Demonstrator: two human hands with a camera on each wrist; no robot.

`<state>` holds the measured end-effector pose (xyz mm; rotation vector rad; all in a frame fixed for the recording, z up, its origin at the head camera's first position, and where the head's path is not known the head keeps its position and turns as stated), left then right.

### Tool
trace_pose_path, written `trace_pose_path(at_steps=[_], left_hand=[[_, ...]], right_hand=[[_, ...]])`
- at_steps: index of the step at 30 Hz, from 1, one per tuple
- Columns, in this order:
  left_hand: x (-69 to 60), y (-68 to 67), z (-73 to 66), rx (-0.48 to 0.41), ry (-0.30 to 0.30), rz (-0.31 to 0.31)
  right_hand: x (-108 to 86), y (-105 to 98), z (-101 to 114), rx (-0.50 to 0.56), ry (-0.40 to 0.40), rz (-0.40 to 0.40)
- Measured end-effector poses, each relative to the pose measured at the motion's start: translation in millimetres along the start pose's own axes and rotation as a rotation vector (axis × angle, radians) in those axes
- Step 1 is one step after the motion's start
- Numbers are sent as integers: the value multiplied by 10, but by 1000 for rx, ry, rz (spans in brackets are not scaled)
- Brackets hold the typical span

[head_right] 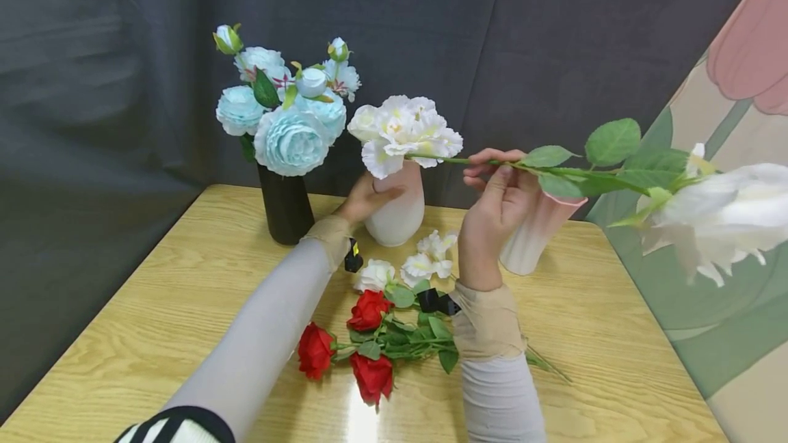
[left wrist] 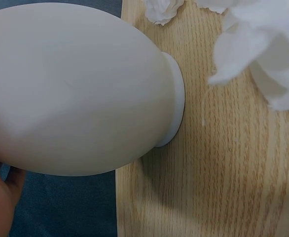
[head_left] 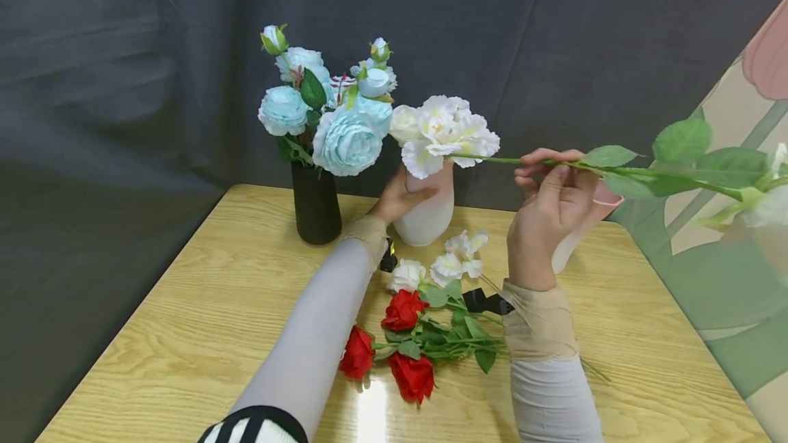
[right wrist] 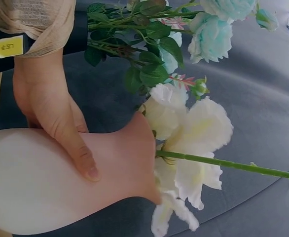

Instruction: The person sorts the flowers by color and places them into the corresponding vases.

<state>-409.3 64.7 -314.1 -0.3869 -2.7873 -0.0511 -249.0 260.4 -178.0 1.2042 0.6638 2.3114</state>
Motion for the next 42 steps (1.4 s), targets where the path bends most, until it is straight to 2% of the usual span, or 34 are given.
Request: trace_pose_path(at_steps=[4, 8, 13, 16, 21, 23, 28, 33, 38, 42], left_hand=[[62, -23, 125, 64, -8, -19], [96, -24, 187, 61, 6, -14], [88, -34, 192, 70, 9, -21], [58, -40, 140, 77, 12, -24], [-47, -30, -52, 66, -11, -20], [-31, -41, 2, 82, -20, -22], [99, -88, 267, 145, -25, -36], [129, -84, 260, 131, -27, -37], [146, -82, 281, 167, -36, -45], [147, -71, 271, 186, -35, -43]], right_hand=[[-7, -11, -90, -23, 33, -4], [-6, -2, -164, -77, 44, 18], [34, 24, -246, -134, 65, 39], [60, 59, -309, -162, 90, 66], [83, 129, -432, -215, 123, 131], [89, 158, -474, -254, 113, 163], [113, 240, -545, -362, 81, 229], [126, 372, -607, -475, 63, 329], [89, 498, -726, -599, 57, 456], [116, 525, -759, -635, 34, 465]])
Point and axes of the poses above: each hand's wrist, its own x-axis towards the middle knuckle, its own y-axis out of the palm, z = x × y, the point moved 10 cm from there along x, towards the middle knuckle, and after that the axes turned 7 degrees about -x, right-handed, at the moved point
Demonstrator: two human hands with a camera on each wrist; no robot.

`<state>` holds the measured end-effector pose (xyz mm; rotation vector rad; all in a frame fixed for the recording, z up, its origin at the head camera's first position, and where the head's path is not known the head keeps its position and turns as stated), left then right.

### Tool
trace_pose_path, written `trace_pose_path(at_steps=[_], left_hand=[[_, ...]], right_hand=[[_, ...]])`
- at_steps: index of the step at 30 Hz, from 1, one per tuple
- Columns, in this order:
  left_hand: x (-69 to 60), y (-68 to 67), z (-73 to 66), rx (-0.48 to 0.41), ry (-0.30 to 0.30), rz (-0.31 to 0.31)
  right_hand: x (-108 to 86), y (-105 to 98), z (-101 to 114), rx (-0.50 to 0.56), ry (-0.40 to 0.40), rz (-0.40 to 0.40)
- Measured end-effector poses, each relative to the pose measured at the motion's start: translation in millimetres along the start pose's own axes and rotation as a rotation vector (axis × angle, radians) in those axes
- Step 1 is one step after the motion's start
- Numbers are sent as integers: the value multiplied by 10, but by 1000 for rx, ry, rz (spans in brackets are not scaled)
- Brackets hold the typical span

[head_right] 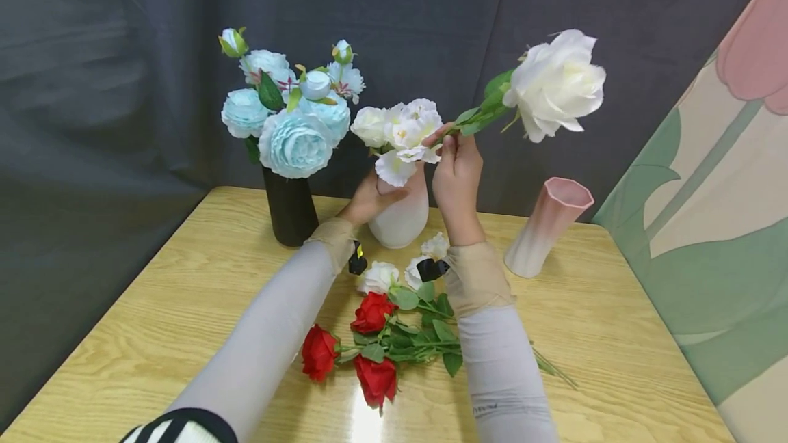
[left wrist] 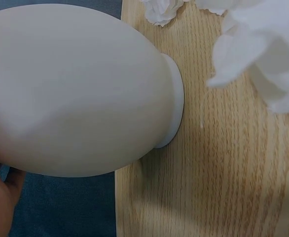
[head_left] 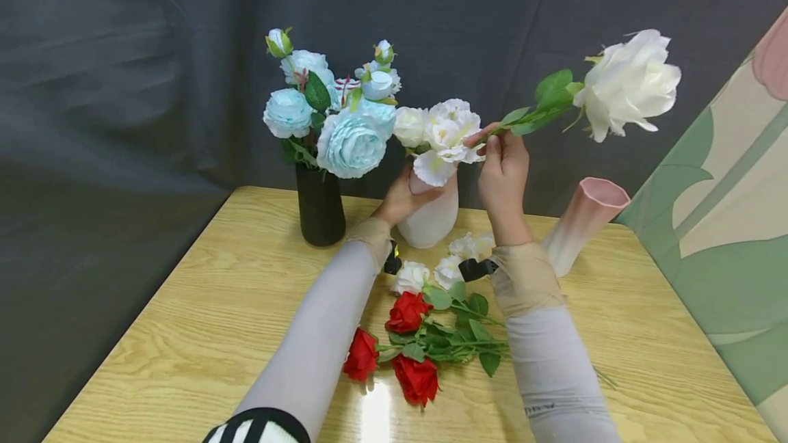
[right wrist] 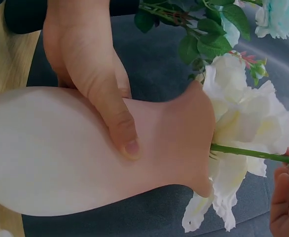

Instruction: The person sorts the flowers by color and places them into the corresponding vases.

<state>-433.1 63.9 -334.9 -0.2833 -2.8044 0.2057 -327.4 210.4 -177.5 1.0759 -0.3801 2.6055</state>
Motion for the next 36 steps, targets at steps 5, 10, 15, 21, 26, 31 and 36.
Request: trace_pose_path(at_steps=[5, 10, 15, 21, 26, 31, 36], left_hand=[[-6, 14, -3, -29, -11, -2], [-3, 32, -10, -35, -17, 10], [1, 12, -37, -81, 10, -4], [-2, 8, -43, -107, 21, -3], [-1, 15, 1, -50, -16, -10], [-2, 6, -1, -51, -20, -18], [-8, 18, -18, -56, 9, -11]], right_hand=[[72, 10, -7, -19, -4, -2], [121, 64, 1, -38, 15, 5], [91, 201, -105, -190, 67, 74], [4, 327, -320, -284, 84, 143], [-9, 334, -346, -389, 9, 124], [-15, 345, -334, -455, -39, 112], [-49, 258, -308, -474, -42, 80]])
Point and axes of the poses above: each hand's wrist, its own x-axis towards the middle knuckle, its own y-axis out of the palm, z = x × y, the point moved 10 cm from there along x, towards the middle knuckle, and after that the axes turned 7 degrees about -x, right-handed, at the moved point
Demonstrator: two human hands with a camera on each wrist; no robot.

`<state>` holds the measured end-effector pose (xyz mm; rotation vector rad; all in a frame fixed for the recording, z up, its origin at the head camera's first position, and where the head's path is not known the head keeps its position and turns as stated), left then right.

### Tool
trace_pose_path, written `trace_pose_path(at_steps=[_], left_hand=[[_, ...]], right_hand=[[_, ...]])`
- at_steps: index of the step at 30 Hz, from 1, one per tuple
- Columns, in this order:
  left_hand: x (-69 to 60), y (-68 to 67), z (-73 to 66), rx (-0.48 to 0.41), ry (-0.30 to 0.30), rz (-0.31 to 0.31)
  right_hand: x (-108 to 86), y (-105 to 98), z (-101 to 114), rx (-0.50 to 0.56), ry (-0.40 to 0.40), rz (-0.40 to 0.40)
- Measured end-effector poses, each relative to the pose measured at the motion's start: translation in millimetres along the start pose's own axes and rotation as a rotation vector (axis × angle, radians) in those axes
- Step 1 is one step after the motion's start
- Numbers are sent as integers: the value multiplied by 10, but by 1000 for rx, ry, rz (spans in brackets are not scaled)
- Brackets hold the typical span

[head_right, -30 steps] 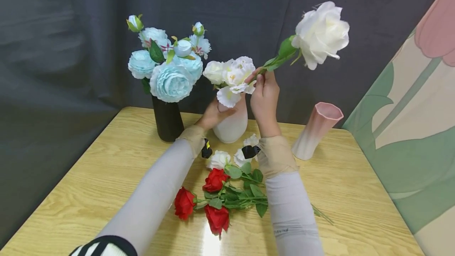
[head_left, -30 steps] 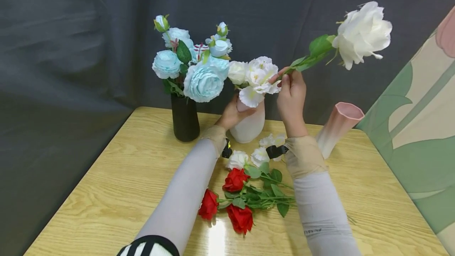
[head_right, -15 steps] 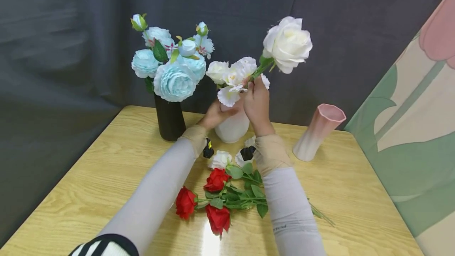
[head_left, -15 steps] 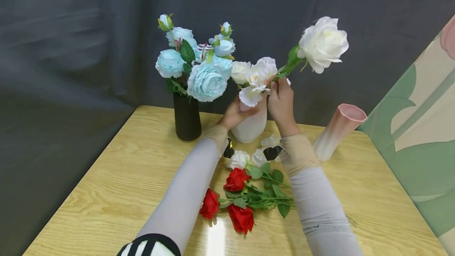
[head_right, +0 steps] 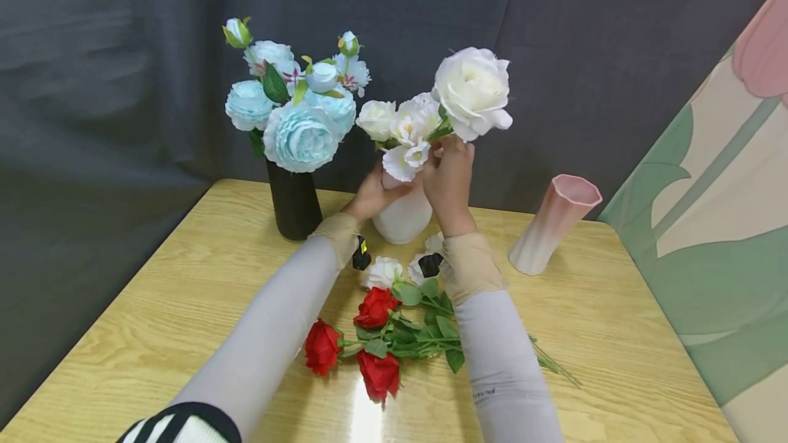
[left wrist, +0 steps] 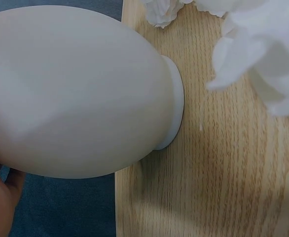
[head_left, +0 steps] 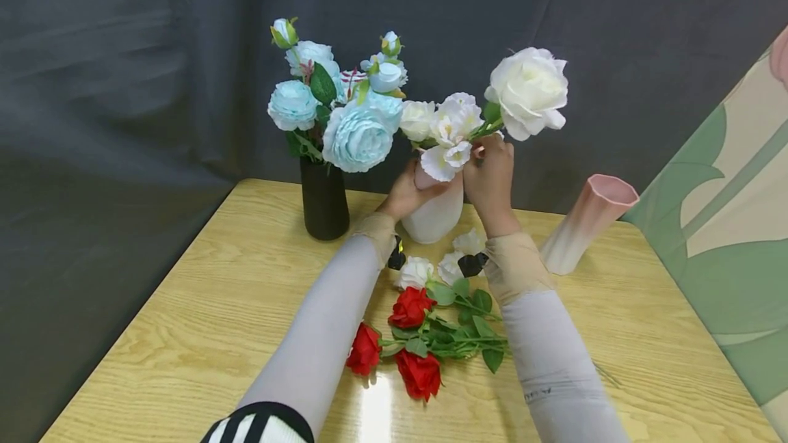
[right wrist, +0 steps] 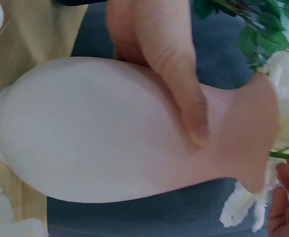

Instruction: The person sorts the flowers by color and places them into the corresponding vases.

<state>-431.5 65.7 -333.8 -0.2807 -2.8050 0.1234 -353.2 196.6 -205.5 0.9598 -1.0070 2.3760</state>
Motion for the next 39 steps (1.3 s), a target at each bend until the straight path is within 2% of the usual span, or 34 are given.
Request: trace_pose_path(at_steps=[3, 6, 8, 10, 13, 18, 26, 33, 39], left_hand=[[0, 4, 20, 14, -9, 4], [-7, -13, 38, 58, -28, -5], [-4, -13, 41, 54, -28, 0], [1, -18, 35, 58, -22, 2], [2, -26, 27, 70, -8, 3], [-15, -33, 32, 93, -11, -9], [3, 1, 58, -23, -44, 0], [24, -17, 14, -9, -7, -17], [4, -28, 11, -15, -12, -13]], right_hand=[[-31, -103, -65, 56, 41, -27], [-55, -216, -141, 193, 78, -77], [-48, -289, -154, 272, 65, -118], [-28, -346, -145, 307, 48, -157], [16, -367, -120, 329, 45, -186], [66, -303, -83, 364, 72, -187], [199, -251, 10, 311, 68, -155], [293, -255, 52, 368, 88, -142], [293, -206, 36, 348, 117, -116]])
Point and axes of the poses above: each hand's wrist, its own x-axis towards the middle knuckle, its own y-axis out of the palm, z = x × y, the point moved 10 cm from there along x, towards the middle knuckle, and after that the axes turned 7 degrees about -x, right-handed, at the moved point
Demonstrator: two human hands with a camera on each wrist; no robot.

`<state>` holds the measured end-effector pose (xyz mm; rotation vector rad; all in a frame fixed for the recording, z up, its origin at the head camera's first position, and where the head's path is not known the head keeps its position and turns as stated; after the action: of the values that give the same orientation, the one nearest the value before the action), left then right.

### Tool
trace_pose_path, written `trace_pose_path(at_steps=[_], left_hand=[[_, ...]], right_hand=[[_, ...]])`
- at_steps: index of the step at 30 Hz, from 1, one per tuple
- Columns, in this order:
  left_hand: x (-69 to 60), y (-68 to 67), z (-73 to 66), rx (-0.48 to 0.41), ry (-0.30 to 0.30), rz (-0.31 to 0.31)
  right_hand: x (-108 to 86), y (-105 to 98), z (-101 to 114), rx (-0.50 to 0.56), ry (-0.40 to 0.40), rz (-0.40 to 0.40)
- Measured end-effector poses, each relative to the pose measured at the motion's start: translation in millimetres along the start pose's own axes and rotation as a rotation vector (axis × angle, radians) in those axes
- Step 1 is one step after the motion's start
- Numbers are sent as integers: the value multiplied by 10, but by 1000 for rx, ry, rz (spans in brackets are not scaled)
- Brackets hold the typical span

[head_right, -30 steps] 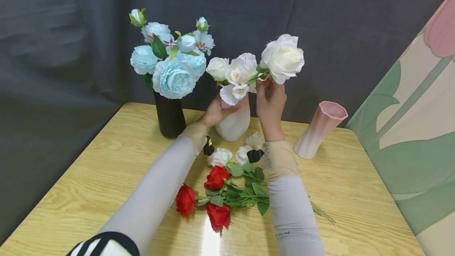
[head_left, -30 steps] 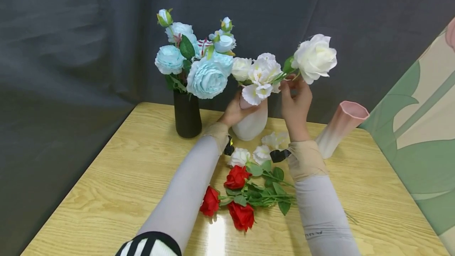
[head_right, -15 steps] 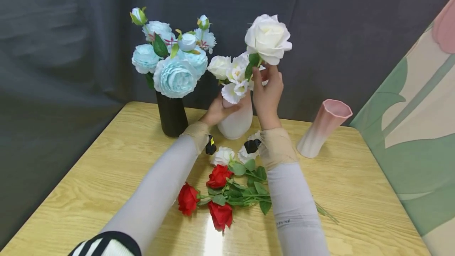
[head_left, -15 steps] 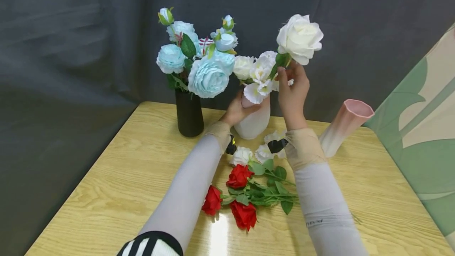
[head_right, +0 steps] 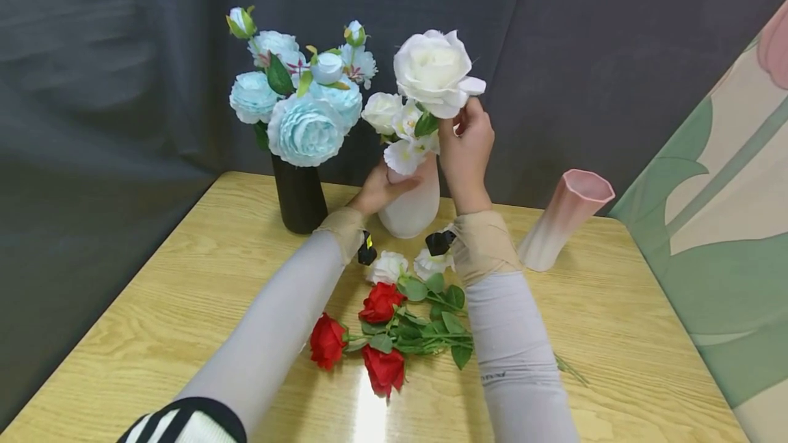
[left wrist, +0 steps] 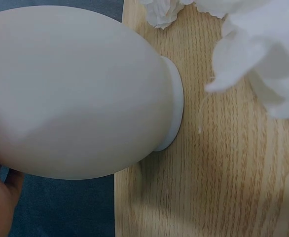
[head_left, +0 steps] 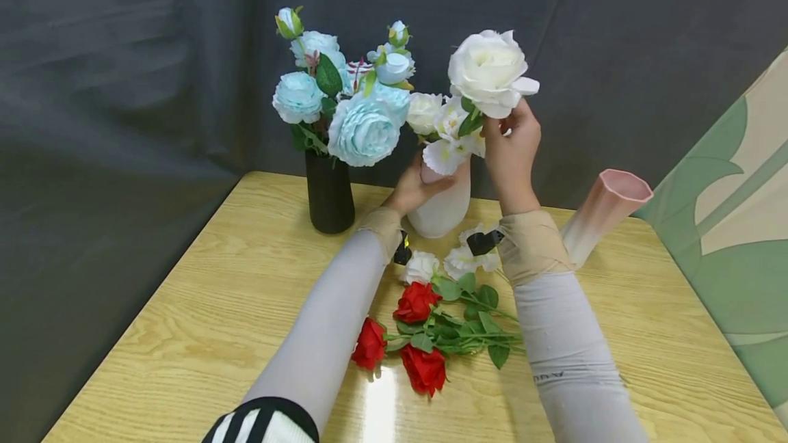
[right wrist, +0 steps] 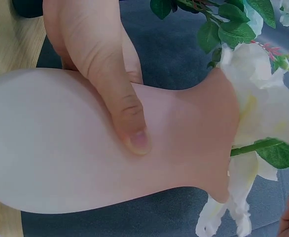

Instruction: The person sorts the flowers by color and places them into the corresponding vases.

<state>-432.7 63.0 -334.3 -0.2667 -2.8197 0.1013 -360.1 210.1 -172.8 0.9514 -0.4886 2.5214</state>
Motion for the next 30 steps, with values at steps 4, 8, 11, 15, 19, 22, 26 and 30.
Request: trace_pose_path(at_steps=[4, 8, 11, 15, 19, 22, 26, 30], left_hand=[[-1, 4, 10, 26, -13, -2], [-3, 16, 32, 62, -25, 3], [-8, 22, 37, 82, -23, 9], [-14, 1, 29, 109, -21, -1], [-26, -9, 21, 125, -20, -3], [-29, -6, 14, 115, -18, 1], [-28, -8, 6, 92, -18, 0], [-32, -9, 17, 85, -32, 3]], right_hand=[[-16, 21, -97, -48, 57, 25], [-69, 16, -199, -70, 62, 35], [-106, -9, -258, -67, 45, 21], [-125, -24, -317, -36, 29, 15], [-138, -11, -388, -47, 48, 36], [-144, 27, -415, -93, 60, 79], [-161, 64, -382, -145, 43, 120], [-215, 42, -370, -137, 61, 110]])
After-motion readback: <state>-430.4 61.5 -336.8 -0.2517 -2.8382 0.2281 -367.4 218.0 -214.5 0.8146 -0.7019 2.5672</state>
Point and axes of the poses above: each hand's wrist, its own x-axis towards the middle knuckle, its own y-axis out of the palm, z = x × y, the point moved 10 cm from there along x, towards the middle knuckle, and after that the axes turned 7 degrees about -x, right-handed, at the moved point
